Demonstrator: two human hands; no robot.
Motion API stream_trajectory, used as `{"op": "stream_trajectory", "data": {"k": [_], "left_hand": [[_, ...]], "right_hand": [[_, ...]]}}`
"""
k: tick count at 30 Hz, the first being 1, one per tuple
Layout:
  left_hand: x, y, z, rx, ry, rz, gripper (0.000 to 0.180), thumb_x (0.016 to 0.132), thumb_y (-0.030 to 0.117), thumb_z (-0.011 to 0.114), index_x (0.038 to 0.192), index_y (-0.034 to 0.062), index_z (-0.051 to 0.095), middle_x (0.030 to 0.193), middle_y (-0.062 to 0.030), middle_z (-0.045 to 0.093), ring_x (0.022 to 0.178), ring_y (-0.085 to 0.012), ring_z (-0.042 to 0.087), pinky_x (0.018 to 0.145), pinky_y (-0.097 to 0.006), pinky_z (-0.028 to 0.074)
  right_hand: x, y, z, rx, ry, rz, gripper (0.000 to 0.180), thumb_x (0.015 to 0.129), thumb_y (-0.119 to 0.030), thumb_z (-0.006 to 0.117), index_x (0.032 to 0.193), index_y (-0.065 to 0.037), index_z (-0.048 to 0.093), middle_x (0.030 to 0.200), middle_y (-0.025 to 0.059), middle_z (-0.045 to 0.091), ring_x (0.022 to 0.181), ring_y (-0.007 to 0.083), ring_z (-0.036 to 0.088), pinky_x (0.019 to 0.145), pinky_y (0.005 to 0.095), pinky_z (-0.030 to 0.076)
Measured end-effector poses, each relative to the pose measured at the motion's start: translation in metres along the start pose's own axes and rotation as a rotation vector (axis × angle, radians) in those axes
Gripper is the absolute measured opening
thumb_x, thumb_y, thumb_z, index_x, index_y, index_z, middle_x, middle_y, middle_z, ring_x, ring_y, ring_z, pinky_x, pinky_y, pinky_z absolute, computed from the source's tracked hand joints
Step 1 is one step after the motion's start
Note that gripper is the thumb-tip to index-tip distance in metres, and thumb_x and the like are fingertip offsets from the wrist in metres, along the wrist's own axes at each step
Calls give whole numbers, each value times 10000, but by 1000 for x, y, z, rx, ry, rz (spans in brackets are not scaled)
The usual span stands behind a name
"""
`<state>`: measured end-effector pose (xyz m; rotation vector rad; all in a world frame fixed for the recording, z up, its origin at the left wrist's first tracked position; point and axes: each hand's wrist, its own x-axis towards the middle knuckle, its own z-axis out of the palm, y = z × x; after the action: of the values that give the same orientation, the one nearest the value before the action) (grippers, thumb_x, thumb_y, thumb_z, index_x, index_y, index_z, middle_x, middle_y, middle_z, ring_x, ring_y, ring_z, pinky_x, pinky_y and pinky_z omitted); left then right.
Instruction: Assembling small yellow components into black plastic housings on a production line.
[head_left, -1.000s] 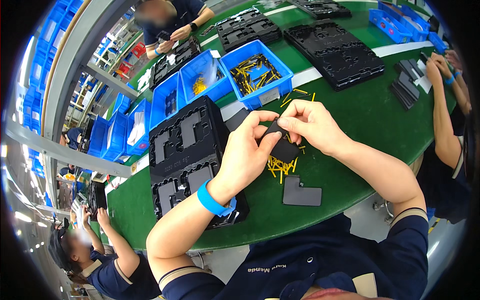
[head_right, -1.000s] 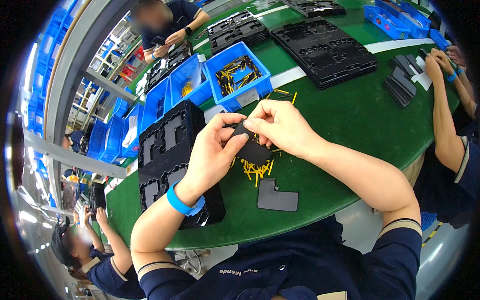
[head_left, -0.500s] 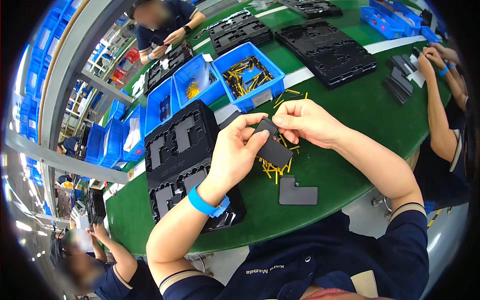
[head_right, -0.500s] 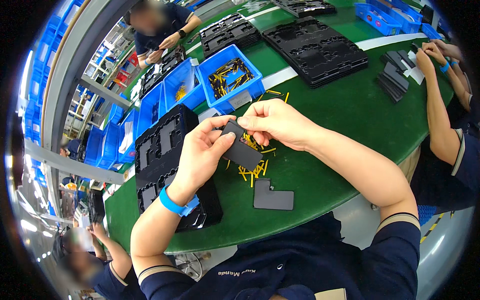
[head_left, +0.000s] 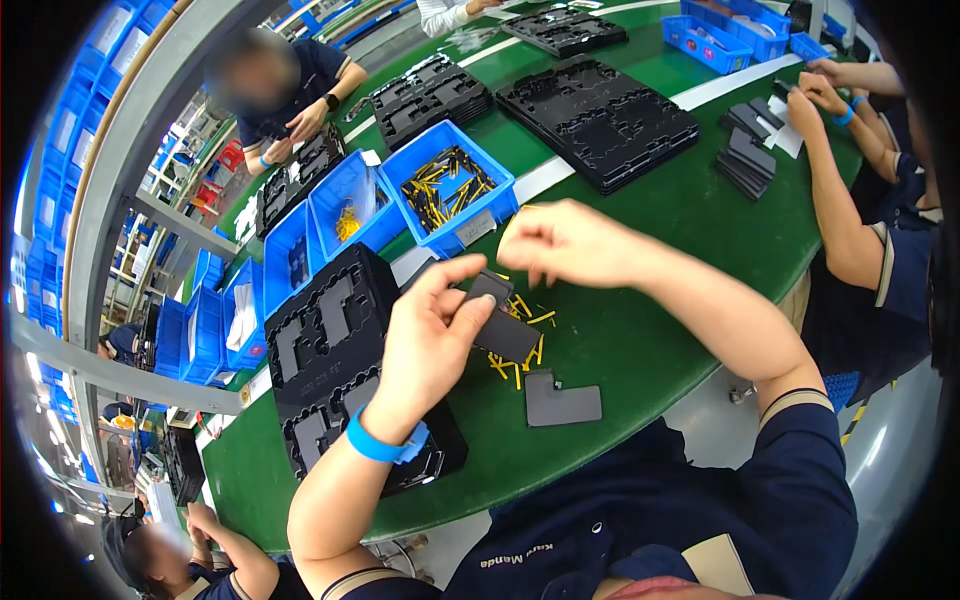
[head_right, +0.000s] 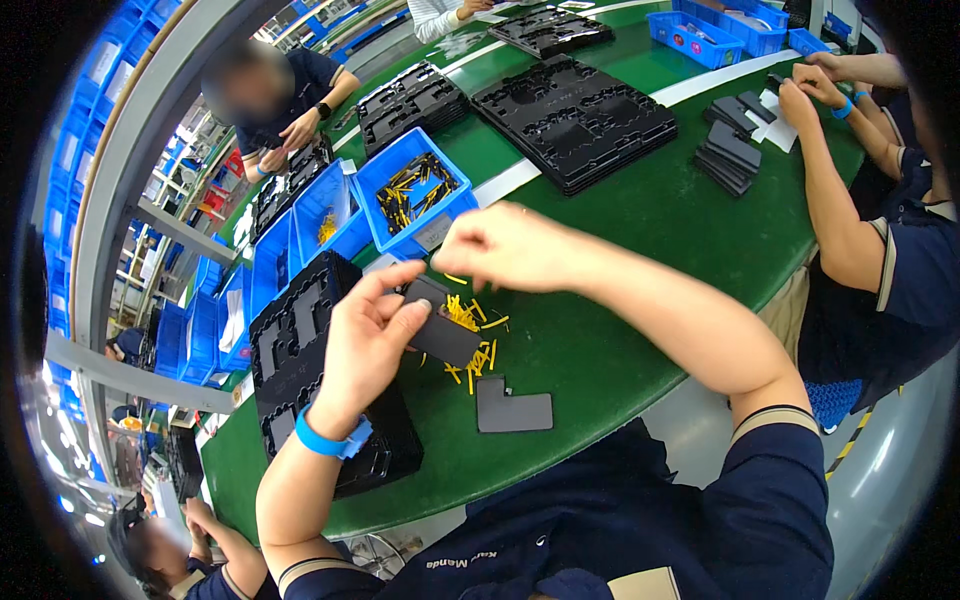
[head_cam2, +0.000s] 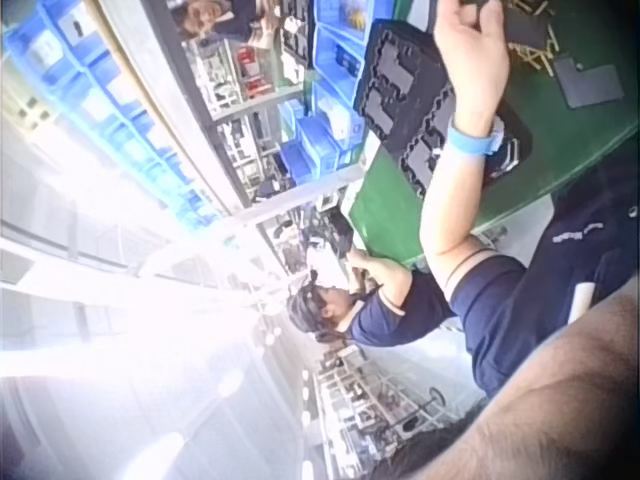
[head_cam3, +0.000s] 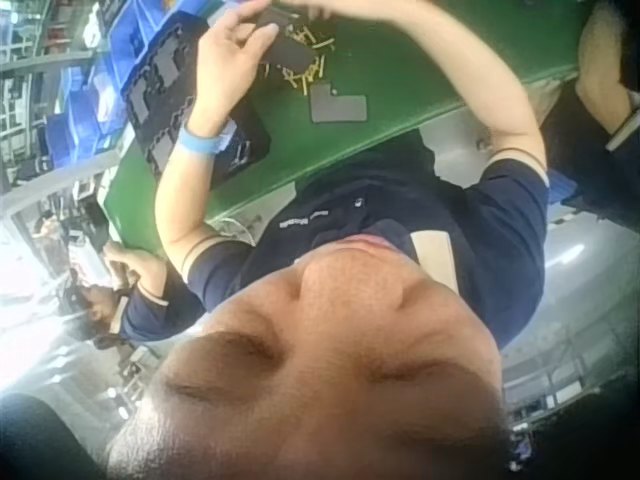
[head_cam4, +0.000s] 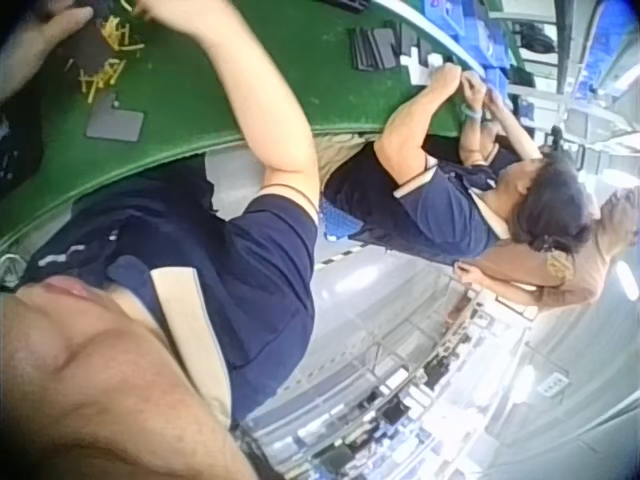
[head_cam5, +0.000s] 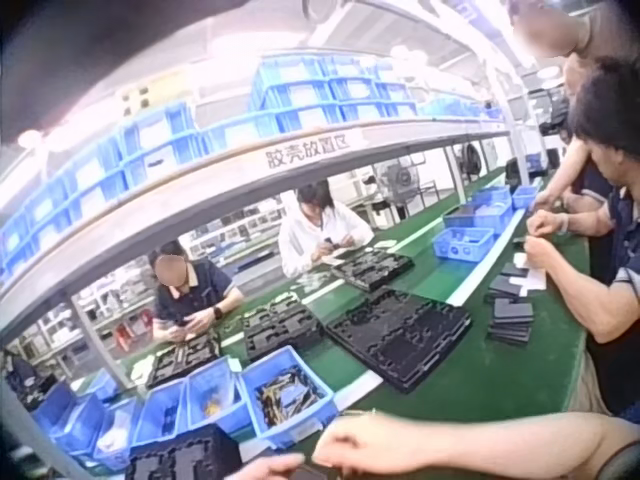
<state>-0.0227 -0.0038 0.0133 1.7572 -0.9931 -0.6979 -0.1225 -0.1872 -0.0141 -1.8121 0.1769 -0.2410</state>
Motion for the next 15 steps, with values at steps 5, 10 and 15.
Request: {"op": "stream_trajectory", "data": {"k": [5,10,15], "left_hand": [[-7,28,-37,-106,36,-30,335,906,91,532,1229,42,460,906,-98,680,750,-133,644,636,-225,472],[-26,25,-92,-295,201,67,341,916,145,528,1238,56,458,967,-129,654,797,-173,664,564,-243,515],[-62,20,-157,-470,401,241,303,923,146,528,1202,38,479,1020,-150,633,829,-189,643,566,-261,526]], "right_hand": [[-5,39,-132,-1069,251,-312,493,713,-269,748,1133,-64,591,1082,120,574,1068,293,527,923,382,424],[-6,63,-183,-1140,48,-85,604,606,-109,780,1165,-48,561,1107,106,541,1100,299,490,955,379,392],[-15,26,-173,-1274,38,-123,533,555,-35,762,1061,-31,594,1049,94,559,1051,301,511,903,379,417]]}}
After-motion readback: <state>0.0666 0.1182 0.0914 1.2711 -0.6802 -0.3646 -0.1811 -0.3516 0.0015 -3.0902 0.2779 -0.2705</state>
